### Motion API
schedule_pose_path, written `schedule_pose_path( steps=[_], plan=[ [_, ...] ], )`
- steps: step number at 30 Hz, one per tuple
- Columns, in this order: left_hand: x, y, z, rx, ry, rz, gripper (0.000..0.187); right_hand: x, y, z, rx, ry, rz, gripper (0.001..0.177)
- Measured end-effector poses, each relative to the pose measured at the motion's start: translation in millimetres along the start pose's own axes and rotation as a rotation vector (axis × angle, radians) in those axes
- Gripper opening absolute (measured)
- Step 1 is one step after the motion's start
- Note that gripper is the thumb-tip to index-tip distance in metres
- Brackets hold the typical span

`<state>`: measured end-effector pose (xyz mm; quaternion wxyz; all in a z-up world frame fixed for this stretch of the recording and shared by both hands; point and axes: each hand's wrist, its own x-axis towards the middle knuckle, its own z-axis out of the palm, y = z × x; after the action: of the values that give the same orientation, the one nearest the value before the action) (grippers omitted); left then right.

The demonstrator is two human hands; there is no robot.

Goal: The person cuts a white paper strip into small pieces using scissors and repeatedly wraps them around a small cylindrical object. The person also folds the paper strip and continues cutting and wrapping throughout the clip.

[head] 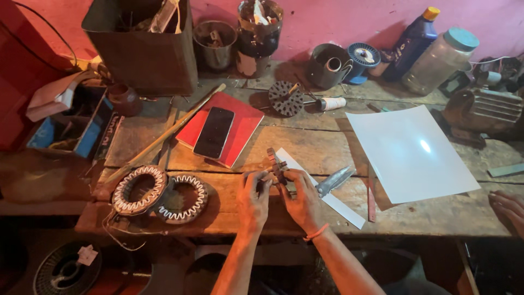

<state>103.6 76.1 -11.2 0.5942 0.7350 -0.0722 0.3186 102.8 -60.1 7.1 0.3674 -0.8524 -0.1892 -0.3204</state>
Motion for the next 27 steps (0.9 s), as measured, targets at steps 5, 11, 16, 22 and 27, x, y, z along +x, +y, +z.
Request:
schedule_pose_path(
  steps=[5,11,16,22,27],
  plan=[
    [2,-6,8,-0.046,-0.037,-0.112,0.024,-4,7,7,-0.012,0.032,-0.074,0.049],
    [-2,-17,8,0.037,-0.013,-0.015,0.024,-8,15,10,-0.068,-0.051,0.105,0.035],
    [4,-33,13,-0.073,0.047,-0.146,0.02,-7,9,5,-0.037,-0.037,0.037,0.038],
    [-6,-44,13,-0.23,0.028,-0.215,0.02,-10,7,1,0.067,-0.005,0.011,0.037],
    [6,-34,12,-0.215,0.017,-0.247,0.021,-3,5,2,0.13,0.011,0.04,0.035]
  ],
)
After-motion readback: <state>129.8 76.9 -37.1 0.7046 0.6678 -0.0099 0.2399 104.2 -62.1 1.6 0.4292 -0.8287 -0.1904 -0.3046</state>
